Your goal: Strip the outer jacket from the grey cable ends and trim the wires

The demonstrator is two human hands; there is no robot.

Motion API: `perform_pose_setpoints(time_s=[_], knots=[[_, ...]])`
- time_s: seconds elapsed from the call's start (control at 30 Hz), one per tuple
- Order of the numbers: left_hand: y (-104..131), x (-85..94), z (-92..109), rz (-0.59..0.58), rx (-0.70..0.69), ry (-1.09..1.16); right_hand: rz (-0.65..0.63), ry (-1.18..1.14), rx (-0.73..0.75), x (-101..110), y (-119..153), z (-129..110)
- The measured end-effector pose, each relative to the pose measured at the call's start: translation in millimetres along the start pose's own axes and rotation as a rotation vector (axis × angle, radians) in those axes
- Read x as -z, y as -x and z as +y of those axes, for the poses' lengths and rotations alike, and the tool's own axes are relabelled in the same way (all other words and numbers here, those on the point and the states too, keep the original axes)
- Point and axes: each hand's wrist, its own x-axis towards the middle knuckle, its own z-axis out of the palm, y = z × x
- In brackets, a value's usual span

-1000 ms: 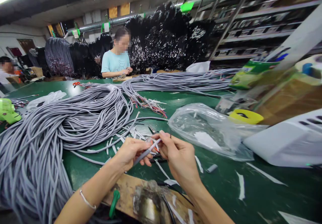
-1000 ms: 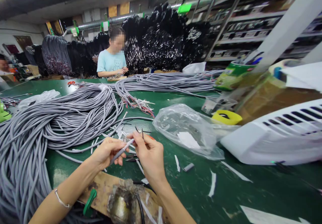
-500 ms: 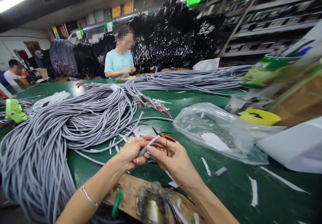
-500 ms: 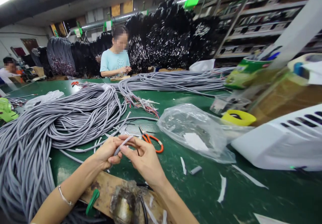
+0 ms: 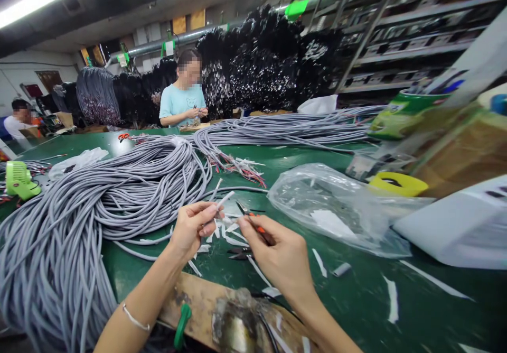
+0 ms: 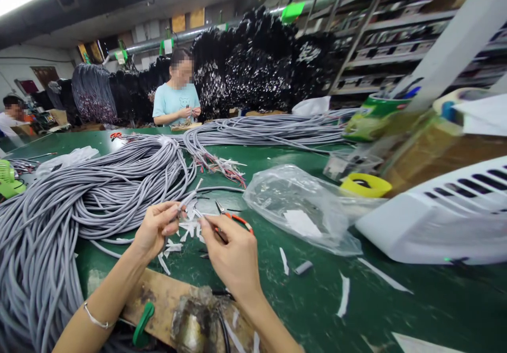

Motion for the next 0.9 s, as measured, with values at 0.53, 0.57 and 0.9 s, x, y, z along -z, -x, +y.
perform_pose_setpoints(time_s=[0.53, 0.57, 0.9], knots=[[1.7, 0.2, -7.5, -0.073, 0.171, -0.017, -0.16, 0.09, 0.274, -10.0, 5.1, -1.1], [0.8, 2.0, -4.8, -0.067, 0.198, 0.002, -0.169, 0.099, 0.296, -10.6, 6.5, -0.9], [-0.4, 12.3, 23.0, -0.083, 0.108, -0.062, -0.317, -0.011, 0.346, -0.8, 14.3, -16.7]])
